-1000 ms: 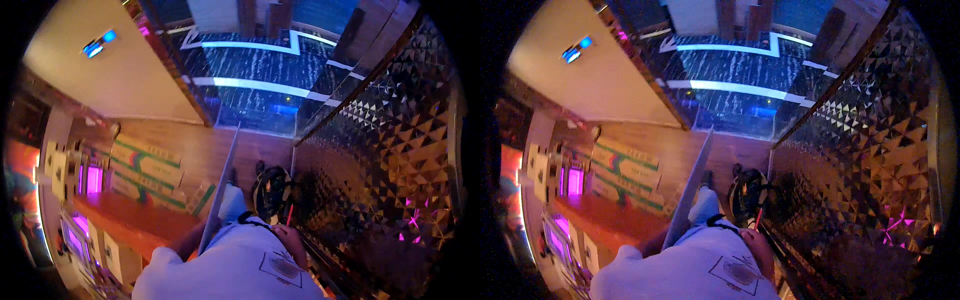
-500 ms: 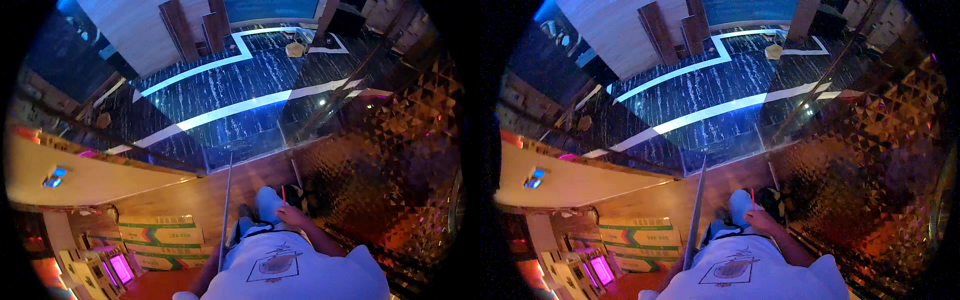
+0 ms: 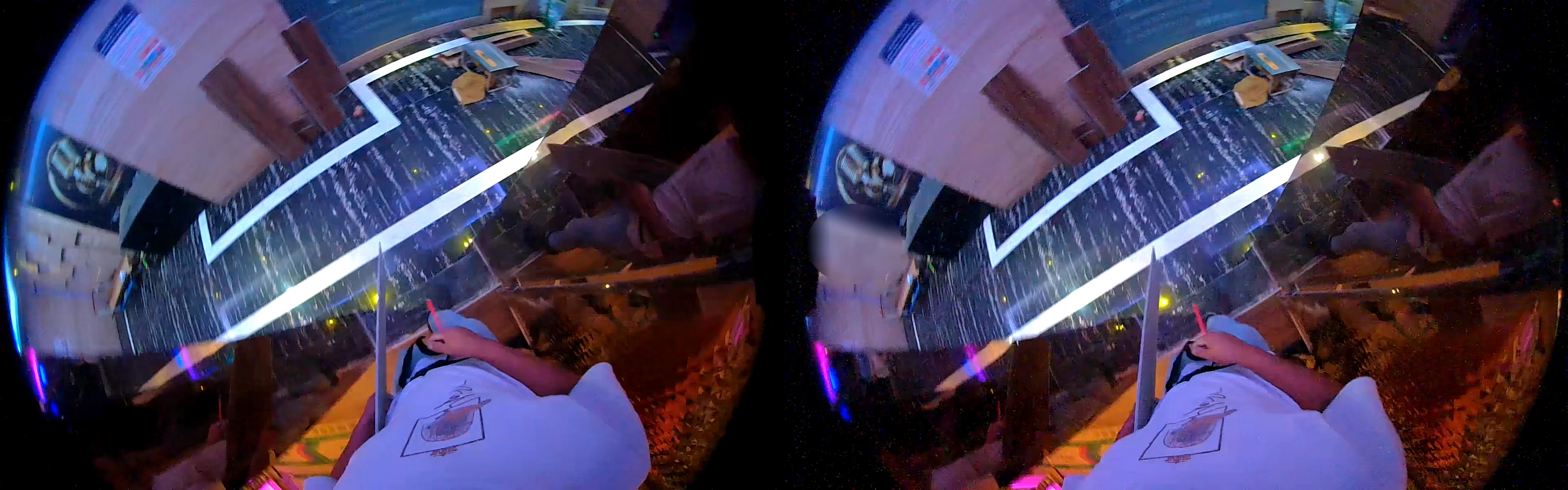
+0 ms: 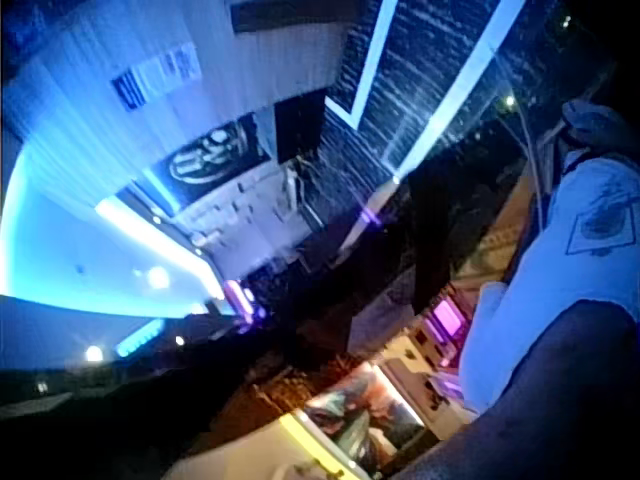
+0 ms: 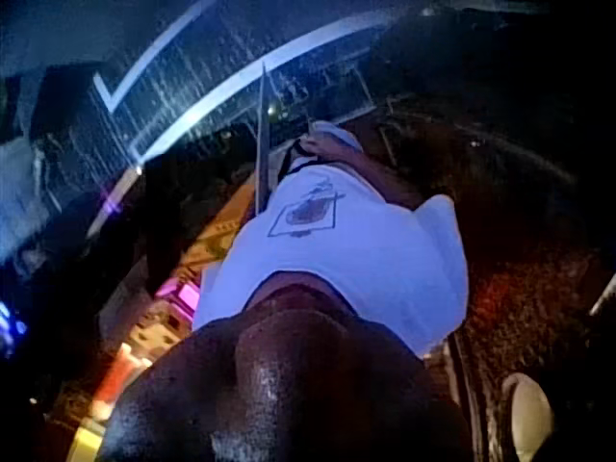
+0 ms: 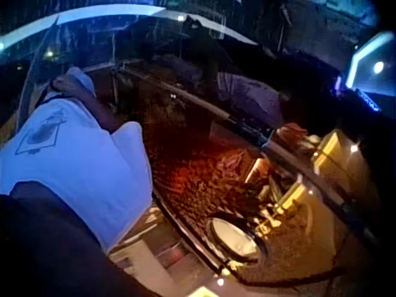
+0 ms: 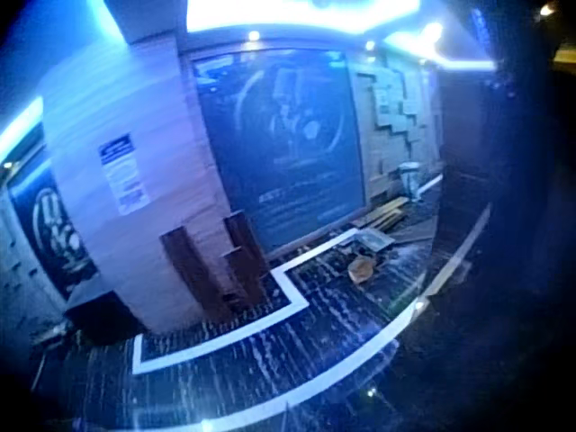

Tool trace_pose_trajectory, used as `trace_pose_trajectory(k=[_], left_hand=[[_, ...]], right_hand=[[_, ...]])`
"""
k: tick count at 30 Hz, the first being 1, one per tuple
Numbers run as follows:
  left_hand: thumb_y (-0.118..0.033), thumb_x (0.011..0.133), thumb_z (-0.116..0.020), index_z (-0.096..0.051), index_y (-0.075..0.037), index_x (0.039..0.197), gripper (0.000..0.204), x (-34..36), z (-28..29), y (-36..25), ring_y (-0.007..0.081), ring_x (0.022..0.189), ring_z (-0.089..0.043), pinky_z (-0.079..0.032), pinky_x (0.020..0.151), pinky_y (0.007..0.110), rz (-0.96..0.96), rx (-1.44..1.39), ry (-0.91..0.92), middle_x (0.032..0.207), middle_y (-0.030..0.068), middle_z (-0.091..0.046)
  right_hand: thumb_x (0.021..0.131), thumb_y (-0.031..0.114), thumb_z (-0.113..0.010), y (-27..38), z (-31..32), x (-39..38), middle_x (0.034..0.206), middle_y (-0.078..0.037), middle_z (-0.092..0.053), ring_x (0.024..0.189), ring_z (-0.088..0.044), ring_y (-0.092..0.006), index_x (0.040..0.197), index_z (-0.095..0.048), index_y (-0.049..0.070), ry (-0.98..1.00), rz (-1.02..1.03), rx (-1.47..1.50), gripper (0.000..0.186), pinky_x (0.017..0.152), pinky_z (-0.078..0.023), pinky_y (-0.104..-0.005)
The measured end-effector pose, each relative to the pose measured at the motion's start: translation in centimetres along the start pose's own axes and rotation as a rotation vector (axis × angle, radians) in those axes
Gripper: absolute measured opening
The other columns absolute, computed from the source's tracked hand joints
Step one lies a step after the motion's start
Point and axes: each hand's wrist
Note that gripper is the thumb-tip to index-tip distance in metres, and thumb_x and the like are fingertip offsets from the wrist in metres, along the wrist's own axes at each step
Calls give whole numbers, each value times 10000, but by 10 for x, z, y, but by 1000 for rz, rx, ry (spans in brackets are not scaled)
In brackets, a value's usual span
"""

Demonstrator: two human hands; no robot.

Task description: The person marks a floor plank with a ruler and pencil, then carries the plank to a small table saw to cut a section out of it.

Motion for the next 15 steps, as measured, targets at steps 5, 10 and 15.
trace_pose_trajectory(k=[5, 10, 15], left_hand=[[-487, 961, -454, -641, 38, 1073, 569, 62, -45, -164, 218, 852, -623, -496, 711, 375, -7, 93, 47, 938, 132, -664], [-486, 963, -451, -643, 42, 1079, 574, 150, -85, -316, 220, 864, -629, -501, 720, 378, -7, 170, 91, 949, 134, -670], [-486, 965, -448, -644, 45, 1085, 579, 273, -138, -479, 223, 876, -636, -505, 730, 382, 4, 296, 176, 960, 137, -676]], right_hand=[[966, 424, -489, 47, 103, 109, 915, -106, -691, 812, -661, -192, 1029, -655, 14, 41, 233, 129, 447, 766, -513, -344], [940, 588, -459, 92, 193, 216, 932, -88, -687, 824, -655, -172, 993, -663, -17, 208, -28, 406, 641, 738, -537, -328], [862, 707, -483, 118, 313, 324, 953, -130, -671, 878, -660, -217, 1065, -642, -33, 213, -192, 558, 784, 742, -554, -341]])
Point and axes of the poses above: each hand's wrist, its own x-axis towards the middle knuckle, its own z-axis out of the back of the hand, y = z × x
